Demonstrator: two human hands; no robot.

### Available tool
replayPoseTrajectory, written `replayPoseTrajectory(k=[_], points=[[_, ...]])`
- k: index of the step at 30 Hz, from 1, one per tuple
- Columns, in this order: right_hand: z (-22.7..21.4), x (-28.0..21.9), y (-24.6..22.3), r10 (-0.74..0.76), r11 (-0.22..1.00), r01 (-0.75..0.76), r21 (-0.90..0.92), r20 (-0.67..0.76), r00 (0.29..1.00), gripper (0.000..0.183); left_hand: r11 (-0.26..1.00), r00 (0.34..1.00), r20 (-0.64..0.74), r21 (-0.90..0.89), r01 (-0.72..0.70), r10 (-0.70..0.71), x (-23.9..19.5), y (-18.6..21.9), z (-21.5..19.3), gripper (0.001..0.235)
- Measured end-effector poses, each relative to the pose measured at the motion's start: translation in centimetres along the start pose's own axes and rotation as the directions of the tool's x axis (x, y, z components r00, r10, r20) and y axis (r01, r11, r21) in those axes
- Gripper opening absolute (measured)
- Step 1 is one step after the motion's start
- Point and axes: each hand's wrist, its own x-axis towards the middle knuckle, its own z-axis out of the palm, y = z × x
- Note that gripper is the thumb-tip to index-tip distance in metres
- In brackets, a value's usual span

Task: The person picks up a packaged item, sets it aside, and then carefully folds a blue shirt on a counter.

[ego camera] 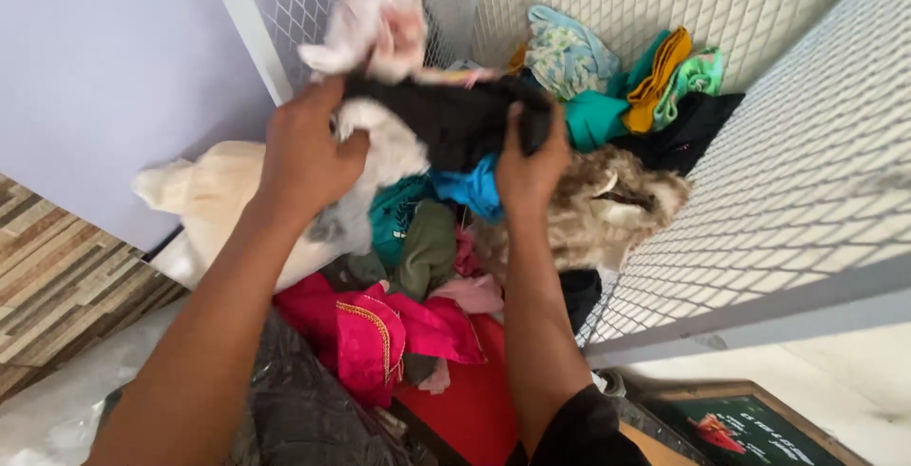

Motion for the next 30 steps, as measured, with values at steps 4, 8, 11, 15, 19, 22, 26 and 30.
replayPoseTrajectory(k=[4, 8, 11, 15, 19, 22, 26, 30], points=[[-2.4, 1.1, -3.8, -0.039, 0.992, 0.044, 0.121, -0.045, 0.998, 0.027, 0.996, 0.991, -0.115, -0.062, -0.070, 0.063, 1.0, 2.5, 1.8, 0.055], [-3.9, -0.7, -3.2, -0.010, 0.953, 0.107, -0.284, 0.325, 0.946, 0.046, 0.968, 0.881, 0.463, 0.251, -0.025, -0.097, -0.9, 3.7, 3.9, 0.075], [-5.1, -1.0, -3.1, 0.059, 0.851, 0.188, -0.490, 0.447, 0.893, 0.042, 0.947, 0.746, 0.636, 0.319, -0.025, -0.194, -1.0, 4.9, 3.0, 0.082], [-5.9, -0.2, -3.0, -0.283, 0.914, 0.329, -0.237, 0.210, 0.936, 0.024, 0.962, 0.831, 0.529, 0.271, 0.029, -0.174, -0.2, 7.2, -0.3, 0.100], [-7.8, -1.9, -9.2, -0.216, 0.976, 0.212, 0.041, 0.190, 0.958, 0.025, 0.979, 0.950, 0.311, 0.194, -0.059, -0.005, -0.8, 9.7, -2.0, 0.099], [-9.0, -3.3, -11.7, -0.308, 0.936, 0.263, 0.232, 0.187, 0.933, 0.028, 0.988, 0.942, 0.308, -0.121, -0.100, 0.133, -1.6, 10.9, -1.0, 0.105], [-10.7, -4.3, -12.6, -0.393, 0.830, 0.157, 0.535, 0.361, 0.846, 0.042, 0.958, 0.968, 0.239, -0.253, 0.133, -0.071, -1.3, 10.4, -0.6, 0.040], [-11.6, -4.6, -10.3, -0.326, 0.878, 0.106, 0.467, 0.419, 0.848, 0.051, 0.875, 0.991, 0.059, -0.465, 0.131, -0.117, -0.5, 11.8, -4.4, 0.007]])
